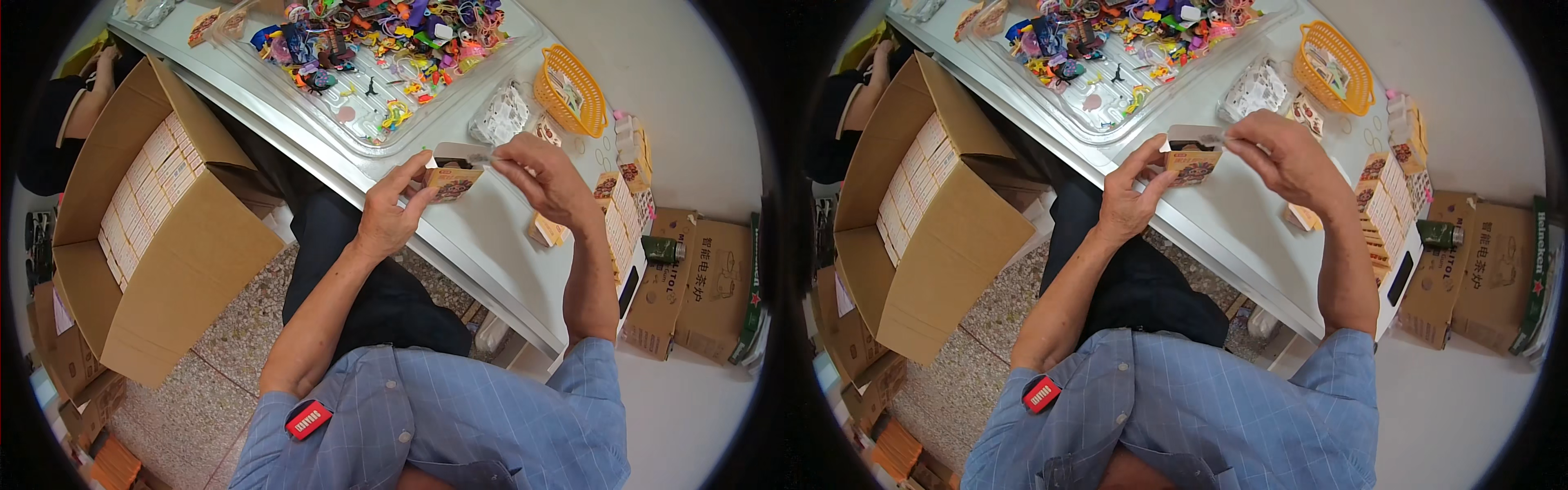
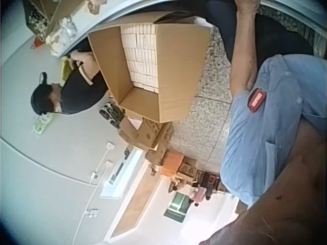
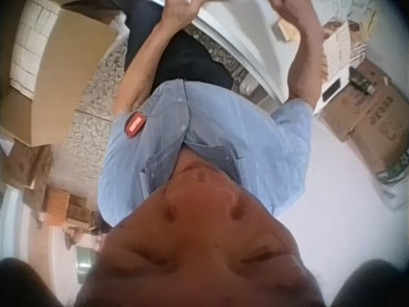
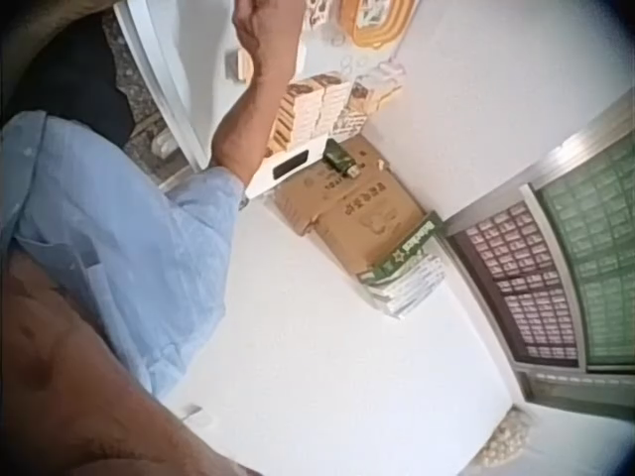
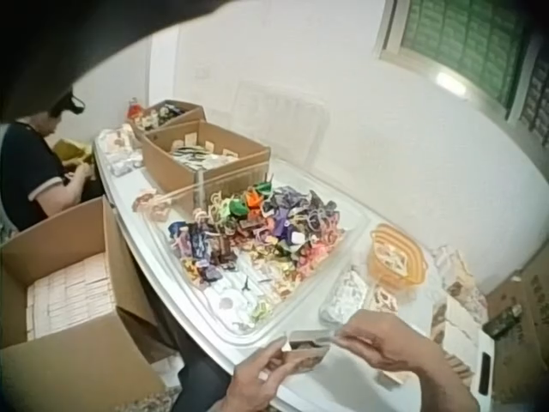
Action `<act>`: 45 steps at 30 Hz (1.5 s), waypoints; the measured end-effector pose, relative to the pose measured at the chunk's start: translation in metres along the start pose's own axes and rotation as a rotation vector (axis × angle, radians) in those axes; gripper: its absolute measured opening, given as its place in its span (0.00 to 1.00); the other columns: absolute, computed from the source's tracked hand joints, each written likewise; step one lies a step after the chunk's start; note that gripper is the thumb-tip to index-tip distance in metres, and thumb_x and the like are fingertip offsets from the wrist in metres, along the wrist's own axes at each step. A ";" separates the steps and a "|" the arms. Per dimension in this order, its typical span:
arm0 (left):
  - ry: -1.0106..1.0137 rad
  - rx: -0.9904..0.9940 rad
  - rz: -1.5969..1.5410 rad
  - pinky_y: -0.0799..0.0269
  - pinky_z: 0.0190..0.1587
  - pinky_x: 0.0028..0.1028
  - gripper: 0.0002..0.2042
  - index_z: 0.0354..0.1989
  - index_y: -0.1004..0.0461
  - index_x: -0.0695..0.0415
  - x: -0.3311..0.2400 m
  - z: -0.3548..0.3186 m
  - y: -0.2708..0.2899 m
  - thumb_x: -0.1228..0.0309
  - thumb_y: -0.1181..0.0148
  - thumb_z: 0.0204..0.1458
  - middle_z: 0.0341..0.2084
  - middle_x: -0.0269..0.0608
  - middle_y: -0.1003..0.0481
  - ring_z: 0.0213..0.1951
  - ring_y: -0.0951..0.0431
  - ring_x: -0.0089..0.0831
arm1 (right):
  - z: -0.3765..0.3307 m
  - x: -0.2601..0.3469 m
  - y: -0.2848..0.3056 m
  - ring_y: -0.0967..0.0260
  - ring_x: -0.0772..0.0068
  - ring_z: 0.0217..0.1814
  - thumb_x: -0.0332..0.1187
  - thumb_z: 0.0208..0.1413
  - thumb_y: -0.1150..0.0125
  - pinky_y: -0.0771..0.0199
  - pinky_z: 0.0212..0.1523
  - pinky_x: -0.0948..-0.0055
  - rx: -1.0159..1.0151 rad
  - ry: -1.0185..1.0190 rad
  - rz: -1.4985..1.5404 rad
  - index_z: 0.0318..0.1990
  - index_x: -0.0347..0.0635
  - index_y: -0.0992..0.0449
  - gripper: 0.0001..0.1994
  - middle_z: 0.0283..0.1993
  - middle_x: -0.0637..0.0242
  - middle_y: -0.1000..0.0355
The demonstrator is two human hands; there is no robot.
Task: Manually packing small colorful items into small product boxes and organizing them into larger shipping containers.
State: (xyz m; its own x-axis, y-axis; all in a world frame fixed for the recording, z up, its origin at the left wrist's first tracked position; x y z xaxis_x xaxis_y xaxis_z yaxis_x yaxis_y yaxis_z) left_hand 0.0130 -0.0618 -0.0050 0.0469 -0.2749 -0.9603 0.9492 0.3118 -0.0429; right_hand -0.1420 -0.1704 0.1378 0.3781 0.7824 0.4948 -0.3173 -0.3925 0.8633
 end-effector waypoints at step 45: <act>-0.052 0.059 0.086 0.21 0.36 0.27 0.28 0.65 0.30 0.54 0.000 0.002 0.008 0.79 0.34 0.54 0.44 0.47 0.19 0.40 0.18 0.32 | 0.166 -0.028 0.010 0.40 0.87 0.26 0.35 0.64 0.39 0.44 0.26 0.83 -0.045 -0.209 0.465 0.47 0.37 0.19 0.11 0.28 0.75 0.30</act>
State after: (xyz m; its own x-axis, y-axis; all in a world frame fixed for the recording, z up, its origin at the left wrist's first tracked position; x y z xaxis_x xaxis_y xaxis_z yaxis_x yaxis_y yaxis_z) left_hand 0.0208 -0.0614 -0.0053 0.1438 -0.2970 -0.9440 0.9575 0.2829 0.0568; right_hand -0.0113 -0.2764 0.1493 0.3527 0.4142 0.8391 -0.5286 -0.6517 0.5439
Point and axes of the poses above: each hand's wrist, its own z-axis towards the middle knuckle, its own y-axis out of the back of the hand, x = y × z, the point moved 6 cm from there along z, towards the middle knuckle
